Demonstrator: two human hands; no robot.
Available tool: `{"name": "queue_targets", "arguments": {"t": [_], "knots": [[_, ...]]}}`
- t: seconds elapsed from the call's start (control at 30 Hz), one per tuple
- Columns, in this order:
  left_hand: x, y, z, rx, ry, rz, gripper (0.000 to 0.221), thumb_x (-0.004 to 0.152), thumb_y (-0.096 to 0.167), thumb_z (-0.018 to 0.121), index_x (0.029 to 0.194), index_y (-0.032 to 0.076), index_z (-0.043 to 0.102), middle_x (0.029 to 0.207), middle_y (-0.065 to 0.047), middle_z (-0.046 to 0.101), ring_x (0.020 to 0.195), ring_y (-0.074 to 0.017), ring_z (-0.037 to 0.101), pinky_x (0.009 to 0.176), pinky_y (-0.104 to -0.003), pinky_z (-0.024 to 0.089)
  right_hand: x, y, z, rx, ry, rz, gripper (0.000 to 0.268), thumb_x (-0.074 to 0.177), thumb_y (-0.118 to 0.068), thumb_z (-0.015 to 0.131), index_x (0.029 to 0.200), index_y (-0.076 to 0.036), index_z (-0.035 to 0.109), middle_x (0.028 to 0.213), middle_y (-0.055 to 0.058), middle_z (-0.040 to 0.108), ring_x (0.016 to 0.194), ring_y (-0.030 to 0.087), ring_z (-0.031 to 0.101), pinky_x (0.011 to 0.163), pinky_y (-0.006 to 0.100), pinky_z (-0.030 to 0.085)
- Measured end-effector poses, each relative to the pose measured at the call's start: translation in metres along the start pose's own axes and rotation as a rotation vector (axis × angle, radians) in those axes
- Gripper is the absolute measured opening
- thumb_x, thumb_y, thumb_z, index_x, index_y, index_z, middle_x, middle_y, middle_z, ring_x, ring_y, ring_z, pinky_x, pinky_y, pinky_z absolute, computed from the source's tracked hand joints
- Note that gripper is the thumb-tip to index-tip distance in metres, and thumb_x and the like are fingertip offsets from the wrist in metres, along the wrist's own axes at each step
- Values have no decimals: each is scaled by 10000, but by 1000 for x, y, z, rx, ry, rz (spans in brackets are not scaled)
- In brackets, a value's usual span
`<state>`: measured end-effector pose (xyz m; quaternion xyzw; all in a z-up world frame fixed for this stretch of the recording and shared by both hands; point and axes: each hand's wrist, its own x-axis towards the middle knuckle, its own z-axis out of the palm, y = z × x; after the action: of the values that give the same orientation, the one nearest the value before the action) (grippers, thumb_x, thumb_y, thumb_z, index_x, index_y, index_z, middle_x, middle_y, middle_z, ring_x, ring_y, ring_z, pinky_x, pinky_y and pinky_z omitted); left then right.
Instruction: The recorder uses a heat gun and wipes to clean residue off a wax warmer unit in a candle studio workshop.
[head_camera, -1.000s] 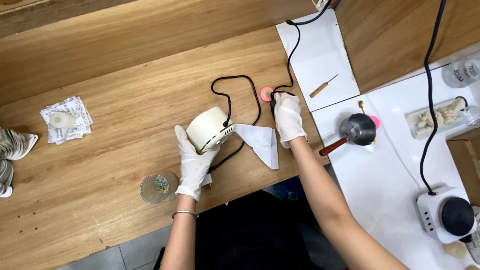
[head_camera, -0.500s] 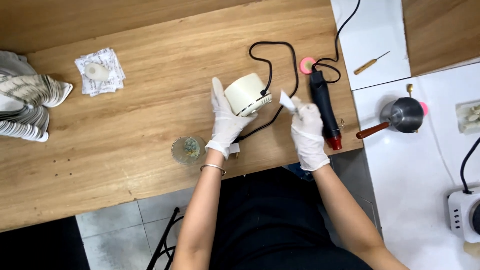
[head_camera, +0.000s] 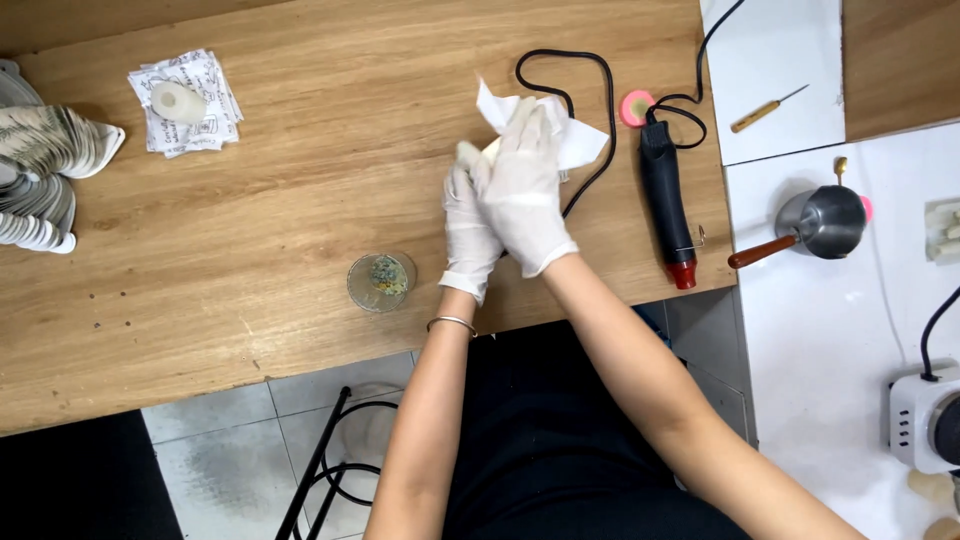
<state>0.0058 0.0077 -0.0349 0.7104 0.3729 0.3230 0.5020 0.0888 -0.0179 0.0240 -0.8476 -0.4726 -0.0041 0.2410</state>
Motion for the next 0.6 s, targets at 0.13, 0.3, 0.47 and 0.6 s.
{"name": "queue_targets", "arguments": {"t": [0.13,0.3,0.47,0.6], "knots": [[1,12,-2,159,38,45,925,812,303,848,1516,-1,332,1486,-215,504,1370,-376,495,1179,-439,399,48,8,-12,-226,-407,139,968,1067,-633,515,1433,256,402,1332,400,573,1264,492,547,1170,507,354],[-6,11,-2,220,65,93,1037,723,293,909,1514,-13,313,1516,-275,437,1379,-446,448,1172,-480,385,61,-6,-34,241,-518,342,700,1005,-530,379,1336,58,564,1193,250,716,1156,451,660,1044,502,497],[-1,-18,4,136,36,86,822,952,266,779,1587,0,328,1608,-231,450,1469,-398,470,1258,-440,392,-16,6,5,6,108,16,783,1020,-420,659,1477,141,360,1425,382,466,1348,523,476,1172,558,366],[8,-14,1,-33,8,-8,805,958,298,753,1587,2,347,1610,-205,465,1467,-346,504,1241,-396,424,-71,27,5,-46,37,-214,604,975,-49,556,1557,24,409,1594,279,438,1492,460,435,1273,521,314]]}}
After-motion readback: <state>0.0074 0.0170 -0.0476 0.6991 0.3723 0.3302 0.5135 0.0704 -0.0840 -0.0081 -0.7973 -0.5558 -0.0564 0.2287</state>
